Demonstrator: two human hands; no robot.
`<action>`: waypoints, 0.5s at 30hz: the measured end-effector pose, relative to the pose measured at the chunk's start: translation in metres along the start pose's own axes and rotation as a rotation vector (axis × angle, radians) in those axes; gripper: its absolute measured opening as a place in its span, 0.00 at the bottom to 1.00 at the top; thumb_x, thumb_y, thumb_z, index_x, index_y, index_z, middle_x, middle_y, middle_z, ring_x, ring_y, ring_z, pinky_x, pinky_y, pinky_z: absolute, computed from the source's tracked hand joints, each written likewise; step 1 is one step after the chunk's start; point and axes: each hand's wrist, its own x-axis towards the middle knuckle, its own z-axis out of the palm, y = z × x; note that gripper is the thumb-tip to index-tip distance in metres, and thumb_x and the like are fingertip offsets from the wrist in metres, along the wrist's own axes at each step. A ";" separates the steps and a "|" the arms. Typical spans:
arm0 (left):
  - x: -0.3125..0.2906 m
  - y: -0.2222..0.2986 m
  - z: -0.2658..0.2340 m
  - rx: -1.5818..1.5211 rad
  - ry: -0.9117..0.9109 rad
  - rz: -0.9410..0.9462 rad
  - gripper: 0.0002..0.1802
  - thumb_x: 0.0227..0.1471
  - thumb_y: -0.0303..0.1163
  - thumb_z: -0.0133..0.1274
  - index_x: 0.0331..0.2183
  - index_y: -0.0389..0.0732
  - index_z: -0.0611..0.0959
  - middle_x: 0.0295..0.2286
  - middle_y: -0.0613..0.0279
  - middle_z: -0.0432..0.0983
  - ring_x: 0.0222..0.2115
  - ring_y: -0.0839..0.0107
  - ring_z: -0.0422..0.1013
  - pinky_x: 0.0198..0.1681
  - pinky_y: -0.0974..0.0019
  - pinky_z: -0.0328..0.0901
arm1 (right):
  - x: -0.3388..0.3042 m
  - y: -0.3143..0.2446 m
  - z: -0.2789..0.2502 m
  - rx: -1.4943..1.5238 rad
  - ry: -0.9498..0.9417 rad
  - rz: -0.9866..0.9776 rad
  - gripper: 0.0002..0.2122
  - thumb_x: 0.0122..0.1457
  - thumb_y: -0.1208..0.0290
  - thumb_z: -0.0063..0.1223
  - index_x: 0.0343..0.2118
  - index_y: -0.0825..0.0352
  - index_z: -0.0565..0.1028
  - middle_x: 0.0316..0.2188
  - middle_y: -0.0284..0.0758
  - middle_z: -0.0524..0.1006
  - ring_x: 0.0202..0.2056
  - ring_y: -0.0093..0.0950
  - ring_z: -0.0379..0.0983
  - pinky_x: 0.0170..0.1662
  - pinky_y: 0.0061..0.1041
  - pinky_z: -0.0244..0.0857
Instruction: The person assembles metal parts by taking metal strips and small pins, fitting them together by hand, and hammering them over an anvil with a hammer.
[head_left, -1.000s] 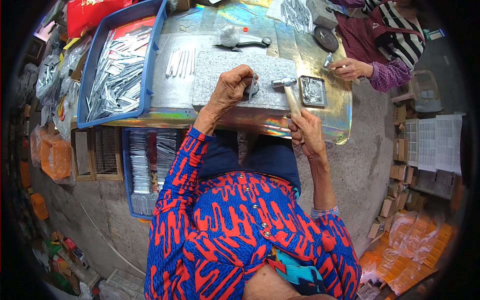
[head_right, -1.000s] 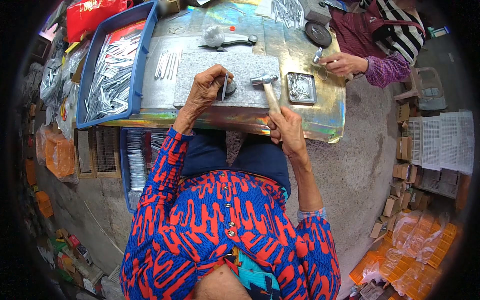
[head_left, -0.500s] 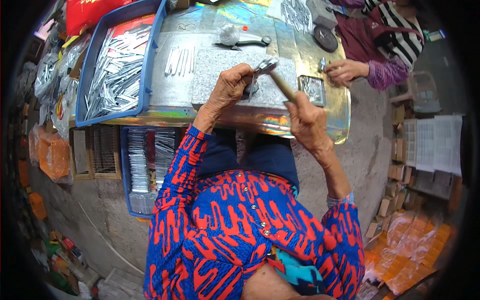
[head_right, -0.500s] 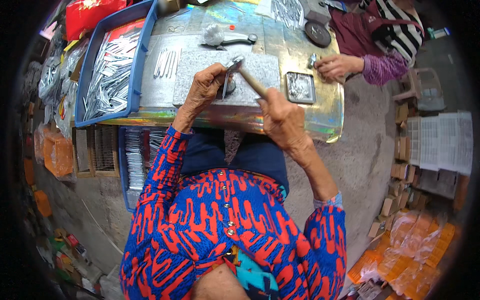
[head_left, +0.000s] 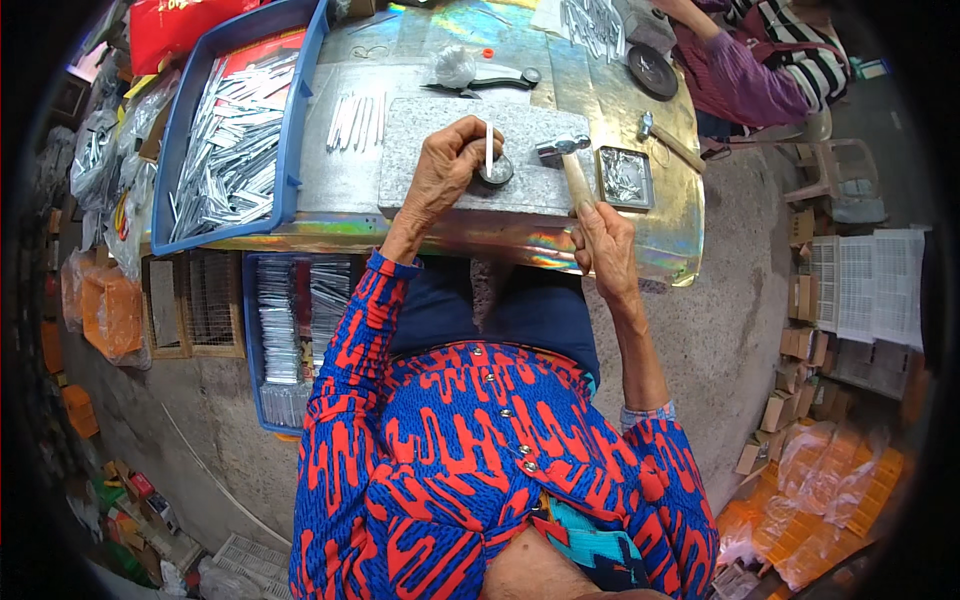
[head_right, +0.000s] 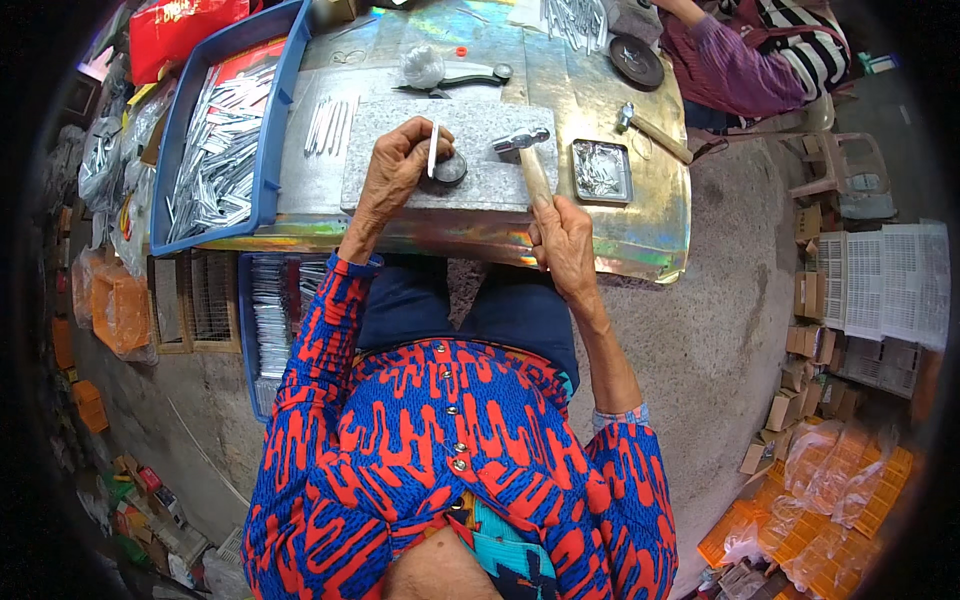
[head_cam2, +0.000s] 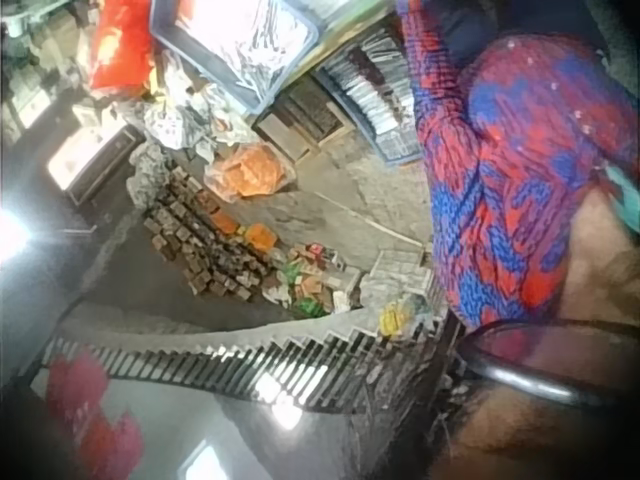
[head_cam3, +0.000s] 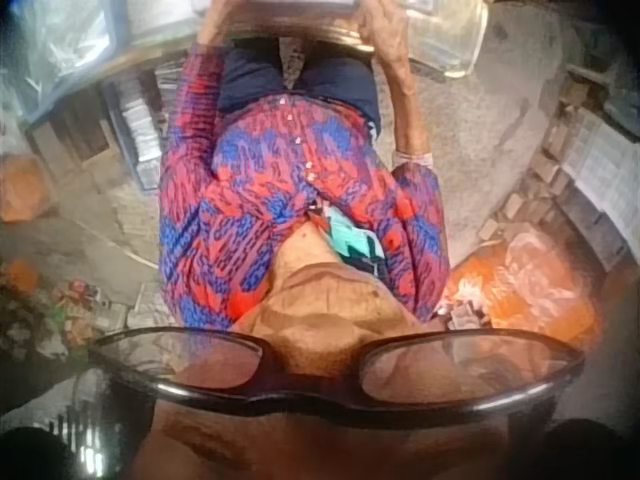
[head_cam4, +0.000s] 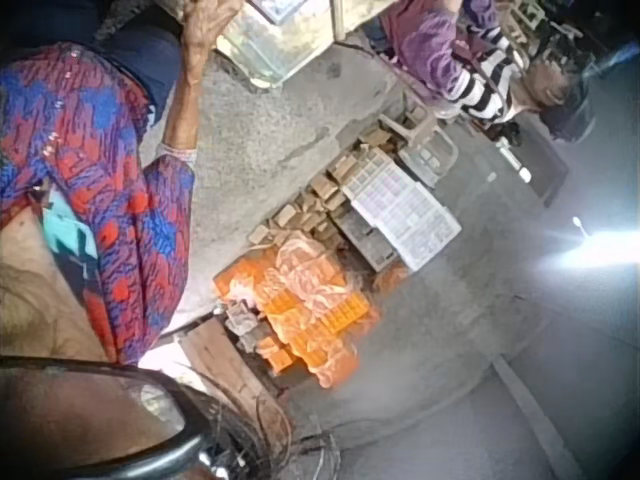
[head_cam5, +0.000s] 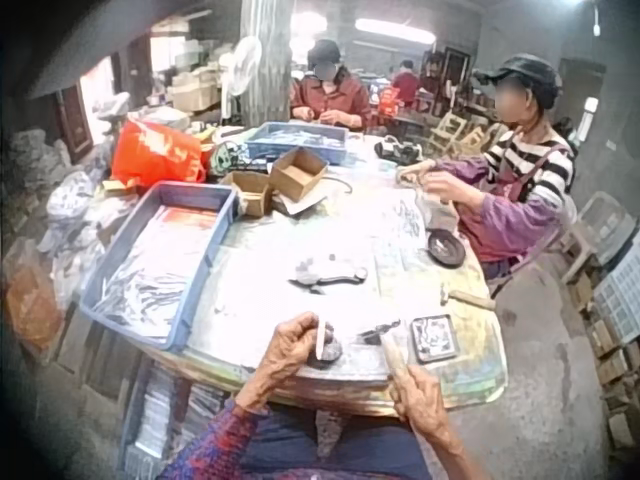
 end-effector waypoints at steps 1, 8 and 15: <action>0.001 0.002 -0.002 -0.019 0.025 -0.030 0.09 0.49 0.31 0.51 0.29 0.34 0.77 0.24 0.65 0.74 0.26 0.81 0.68 0.29 0.79 0.63 | 0.000 -0.003 -0.002 -0.091 -0.002 0.018 0.14 0.60 0.63 0.40 0.22 0.67 0.65 0.12 0.30 0.64 0.09 0.15 0.56 0.10 0.16 0.48; 0.000 0.009 -0.006 -0.235 0.095 -0.141 0.11 0.48 0.33 0.53 0.30 0.34 0.77 0.21 0.63 0.74 0.18 0.85 0.64 0.19 0.81 0.60 | 0.002 -0.012 -0.009 -1.128 0.008 -0.321 0.18 0.58 0.60 0.41 0.19 0.70 0.65 0.13 0.47 0.65 0.13 0.36 0.65 0.18 0.34 0.58; -0.012 0.022 -0.003 -0.371 0.042 -0.200 0.08 0.47 0.31 0.53 0.28 0.34 0.78 0.21 0.61 0.74 0.17 0.83 0.64 0.18 0.80 0.60 | 0.019 -0.049 0.037 -0.668 0.113 -0.615 0.07 0.53 0.70 0.50 0.29 0.69 0.72 0.24 0.42 0.71 0.24 0.31 0.70 0.24 0.29 0.63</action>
